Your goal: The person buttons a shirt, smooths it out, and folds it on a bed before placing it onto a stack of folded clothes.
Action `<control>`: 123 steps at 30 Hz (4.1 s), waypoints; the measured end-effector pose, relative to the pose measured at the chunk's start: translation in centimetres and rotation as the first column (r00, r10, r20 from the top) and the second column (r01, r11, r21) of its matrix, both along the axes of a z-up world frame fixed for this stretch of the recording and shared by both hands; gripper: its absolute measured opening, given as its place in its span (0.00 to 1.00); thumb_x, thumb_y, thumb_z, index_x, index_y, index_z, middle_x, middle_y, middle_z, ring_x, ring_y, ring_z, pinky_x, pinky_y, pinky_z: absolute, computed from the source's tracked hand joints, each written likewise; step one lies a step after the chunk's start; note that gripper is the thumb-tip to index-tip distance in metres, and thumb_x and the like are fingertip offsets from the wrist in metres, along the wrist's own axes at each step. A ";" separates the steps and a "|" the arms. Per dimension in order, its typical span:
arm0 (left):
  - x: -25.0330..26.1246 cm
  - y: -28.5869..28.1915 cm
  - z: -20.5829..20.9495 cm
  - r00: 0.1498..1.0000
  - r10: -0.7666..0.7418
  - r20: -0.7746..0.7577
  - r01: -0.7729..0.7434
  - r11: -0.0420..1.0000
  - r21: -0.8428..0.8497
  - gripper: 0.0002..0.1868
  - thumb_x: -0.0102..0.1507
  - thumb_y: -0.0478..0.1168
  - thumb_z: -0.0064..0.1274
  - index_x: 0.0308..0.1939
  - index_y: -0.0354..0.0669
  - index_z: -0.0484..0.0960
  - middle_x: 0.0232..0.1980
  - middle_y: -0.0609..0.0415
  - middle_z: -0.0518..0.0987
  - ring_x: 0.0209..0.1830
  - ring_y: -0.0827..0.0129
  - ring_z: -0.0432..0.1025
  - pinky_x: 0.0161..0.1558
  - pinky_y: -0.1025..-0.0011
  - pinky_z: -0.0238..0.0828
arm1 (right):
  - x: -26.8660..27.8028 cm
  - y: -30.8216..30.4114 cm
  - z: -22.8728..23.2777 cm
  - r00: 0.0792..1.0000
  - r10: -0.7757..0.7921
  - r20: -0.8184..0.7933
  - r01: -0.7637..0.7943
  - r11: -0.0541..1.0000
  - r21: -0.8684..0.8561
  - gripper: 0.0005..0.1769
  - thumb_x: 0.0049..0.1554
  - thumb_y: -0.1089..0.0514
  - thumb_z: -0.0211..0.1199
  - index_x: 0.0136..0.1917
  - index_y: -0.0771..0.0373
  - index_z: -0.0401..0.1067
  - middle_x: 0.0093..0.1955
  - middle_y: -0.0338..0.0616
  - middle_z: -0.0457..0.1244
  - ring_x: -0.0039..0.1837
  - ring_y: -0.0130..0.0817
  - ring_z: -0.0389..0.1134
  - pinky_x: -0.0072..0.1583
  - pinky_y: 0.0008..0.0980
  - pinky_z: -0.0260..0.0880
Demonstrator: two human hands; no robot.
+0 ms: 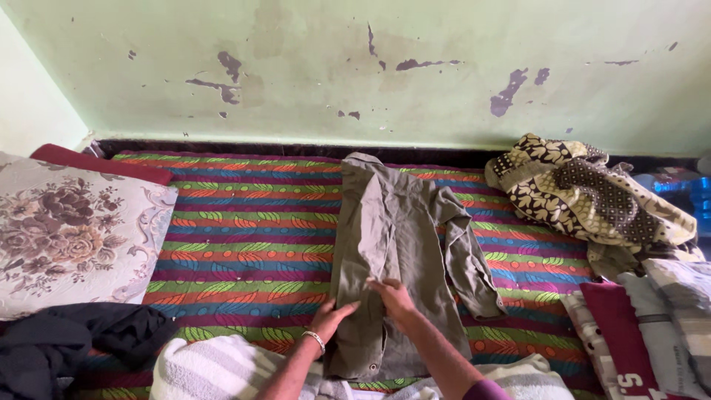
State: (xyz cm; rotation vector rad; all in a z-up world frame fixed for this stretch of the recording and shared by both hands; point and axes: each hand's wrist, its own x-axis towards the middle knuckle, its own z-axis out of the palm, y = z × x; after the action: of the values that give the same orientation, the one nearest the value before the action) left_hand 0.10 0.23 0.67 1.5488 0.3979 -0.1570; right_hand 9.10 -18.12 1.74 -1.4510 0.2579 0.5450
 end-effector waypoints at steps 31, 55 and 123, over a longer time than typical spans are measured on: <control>9.3 2.6 1.9 0.894 -0.157 0.420 -0.156 0.769 0.620 0.19 0.57 0.43 0.62 0.50 0.44 0.77 0.49 0.44 0.82 0.50 0.49 0.77 0.51 0.57 0.75 | 7.2 2.8 1.1 0.549 0.435 0.714 0.271 0.715 -0.644 0.23 0.47 0.63 0.64 0.58 0.54 0.76 0.73 0.54 0.61 0.75 0.54 0.57 0.73 0.48 0.59; 24.2 2.0 0.2 0.836 -0.268 0.478 -0.054 0.828 0.558 0.39 0.58 0.45 0.67 0.71 0.57 0.68 0.59 0.40 0.79 0.56 0.45 0.76 0.55 0.55 0.74 | 26.0 3.5 -1.0 0.664 0.307 0.682 0.171 0.826 -0.537 0.24 0.58 0.45 0.66 0.66 0.52 0.72 0.71 0.41 0.66 0.70 0.44 0.69 0.68 0.51 0.75; 2.1 -9.6 5.1 0.892 -0.339 0.298 -0.168 0.364 0.916 0.23 0.58 0.49 0.57 0.53 0.42 0.77 0.67 0.38 0.69 0.66 0.46 0.64 0.67 0.44 0.54 | -0.9 -21.5 4.7 0.553 0.321 0.769 0.805 0.034 -0.593 0.27 0.35 0.51 0.73 0.47 0.69 0.80 0.47 0.62 0.70 0.51 0.59 0.69 0.49 0.55 0.70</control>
State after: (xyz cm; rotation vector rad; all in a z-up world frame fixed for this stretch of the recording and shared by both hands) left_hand 2.22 -9.40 5.72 2.7032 -0.0367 0.4571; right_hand 8.23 -39.63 6.39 -2.7786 0.1985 -1.0755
